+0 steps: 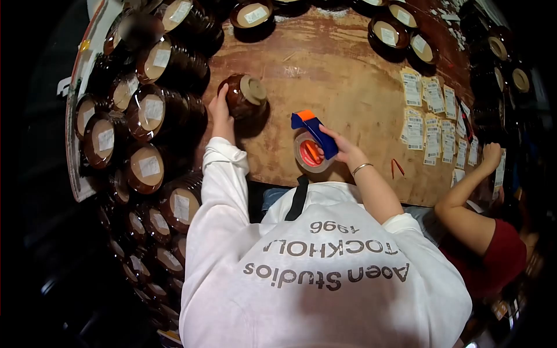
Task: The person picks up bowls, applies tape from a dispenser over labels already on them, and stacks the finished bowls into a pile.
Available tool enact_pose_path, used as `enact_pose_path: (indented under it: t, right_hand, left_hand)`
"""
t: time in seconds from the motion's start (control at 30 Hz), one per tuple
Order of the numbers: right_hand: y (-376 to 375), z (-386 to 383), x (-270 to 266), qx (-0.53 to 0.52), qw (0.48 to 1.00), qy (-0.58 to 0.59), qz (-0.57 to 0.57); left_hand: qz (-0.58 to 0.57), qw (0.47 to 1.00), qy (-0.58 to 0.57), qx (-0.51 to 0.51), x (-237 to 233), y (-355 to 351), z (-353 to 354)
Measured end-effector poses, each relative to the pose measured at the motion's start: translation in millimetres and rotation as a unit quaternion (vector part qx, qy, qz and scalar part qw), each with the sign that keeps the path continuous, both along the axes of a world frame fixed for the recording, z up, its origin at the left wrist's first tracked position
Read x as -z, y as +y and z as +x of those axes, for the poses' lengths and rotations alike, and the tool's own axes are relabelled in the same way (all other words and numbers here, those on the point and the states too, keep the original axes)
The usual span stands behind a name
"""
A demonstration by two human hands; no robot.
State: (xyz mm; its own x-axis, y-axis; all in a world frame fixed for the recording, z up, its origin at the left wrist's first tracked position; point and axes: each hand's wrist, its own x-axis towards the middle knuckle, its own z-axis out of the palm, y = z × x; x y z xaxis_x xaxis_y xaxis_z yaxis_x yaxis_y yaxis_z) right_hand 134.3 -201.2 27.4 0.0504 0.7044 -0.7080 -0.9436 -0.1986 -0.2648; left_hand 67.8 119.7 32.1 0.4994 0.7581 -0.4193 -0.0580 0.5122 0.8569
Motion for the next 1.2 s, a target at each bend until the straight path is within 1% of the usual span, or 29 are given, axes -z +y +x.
enact_pose_path:
  t: [0.07, 0.1, 0.17, 0.2, 0.23, 0.3, 0.33, 0.4, 0.43, 0.5, 0.57, 0.63, 0.67, 0.7, 0.73, 0.77, 0.8, 0.83, 0.87, 0.9, 0.93, 0.97, 1.0, 1.03, 1.1, 1.13, 1.17, 1.2]
  right_hand:
    - [24, 1, 0, -0.001, 1.0, 0.0, 0.032]
    - [37, 2, 2, -0.006, 0.999, -0.002, 0.035]
    - [61, 3, 4, -0.012, 1.0, 0.007, -0.021]
    - [67, 5, 3, -0.01, 0.999, 0.033, -0.009]
    - [72, 6, 2, -0.015, 0.999, 0.033, -0.008]
    - [75, 8, 4, -0.004, 0.999, 0.045, -0.002]
    - [75, 6, 6, -0.005, 0.999, 0.047, -0.004]
    - [76, 5, 10, -0.004, 0.998, 0.067, 0.001]
    - [76, 4, 13, -0.005, 0.998, 0.067, 0.001]
    - [76, 1, 15, 0.016, 0.996, 0.089, 0.009]
    - [77, 4, 16, 0.016, 0.995, 0.096, 0.015]
    - [76, 7, 13, 0.018, 0.994, 0.103, 0.021]
    - [78, 10, 11, 0.01, 0.995, 0.097, 0.017]
    - [80, 13, 9, 0.001, 0.996, 0.091, 0.014]
    - [81, 17, 6, 0.001, 0.996, 0.092, 0.016]
    - [83, 23, 4, 0.002, 0.995, 0.096, 0.021]
    - [82, 26, 3, 0.003, 0.994, 0.103, 0.024]
    - [82, 28, 4, 0.004, 0.994, 0.106, 0.022]
    - [84, 33, 5, 0.003, 0.995, 0.097, 0.028]
    - [85, 35, 4, 0.002, 0.995, 0.089, 0.033]
    - [86, 38, 1, 0.008, 0.995, 0.088, 0.04]
    - [88, 41, -2, 0.009, 0.995, 0.086, 0.042]
    - [90, 43, -4, 0.007, 0.996, 0.079, 0.044]
    - [92, 45, -4, 0.007, 0.996, 0.073, 0.046]
    - [94, 49, -4, 0.01, 0.997, 0.067, 0.045]
    - [94, 51, -2, 0.012, 0.997, 0.064, 0.041]
    - [94, 53, -1, 0.016, 0.997, 0.062, 0.043]
    - [94, 53, 1, 0.033, 0.996, 0.062, 0.052]
  left_hand:
    - [-0.078, 0.987, 0.029, -0.135, 5, -2, 4]
    - [-0.131, 0.977, -0.024, -0.166, 2, -9, 5]
    - [-0.162, 0.959, -0.121, -0.197, 41, -4, 2]
    - [-0.103, 0.96, -0.07, -0.249, 14, -23, 6]
    - [-0.101, 0.927, 0.023, -0.36, -10, -41, 15]
    - [-0.058, 0.95, 0.025, -0.306, -15, -50, 7]
    - [-0.06, 0.949, 0.027, -0.308, -11, -50, 2]
    - [0.075, 0.974, 0.065, -0.203, -1, -49, -8]
    - [0.075, 0.974, 0.066, -0.204, 4, -50, -11]
    - [0.167, 0.975, 0.099, -0.11, 9, -54, -17]
    - [0.186, 0.969, 0.118, -0.111, 8, -56, -19]
    - [0.169, 0.975, 0.133, -0.054, 17, -44, -30]
    - [0.204, 0.977, 0.064, -0.022, 39, -27, -38]
    - [0.142, 0.988, -0.033, 0.056, 60, 4, -50]
    - [0.144, 0.987, -0.032, 0.056, 46, 2, -50]
    - [0.22, 0.968, 0.035, 0.112, 32, 2, -54]
    - [0.29, 0.937, 0.104, 0.167, 8, -4, -58]
    - [0.354, 0.893, 0.171, 0.221, -16, -10, -61]
    - [0.415, 0.836, 0.234, 0.271, -33, -14, -58]
    - [0.415, 0.836, 0.234, 0.271, -45, -16, -51]
    - [0.511, 0.722, 0.376, 0.276, -55, -18, -39]
    - [0.587, 0.577, 0.501, 0.268, -58, -16, -28]
    - [0.63, 0.543, 0.478, 0.281, -55, -6, -20]
    - [0.631, 0.543, 0.476, 0.282, -49, 2, -15]
    - [0.708, 0.558, 0.342, 0.265, -45, 13, -6]
    - [0.717, 0.574, 0.251, 0.306, -47, 18, -2]
    - [0.719, 0.572, 0.248, 0.306, -48, 20, 5]
    - [0.718, 0.558, 0.256, 0.327, -53, 18, 13]
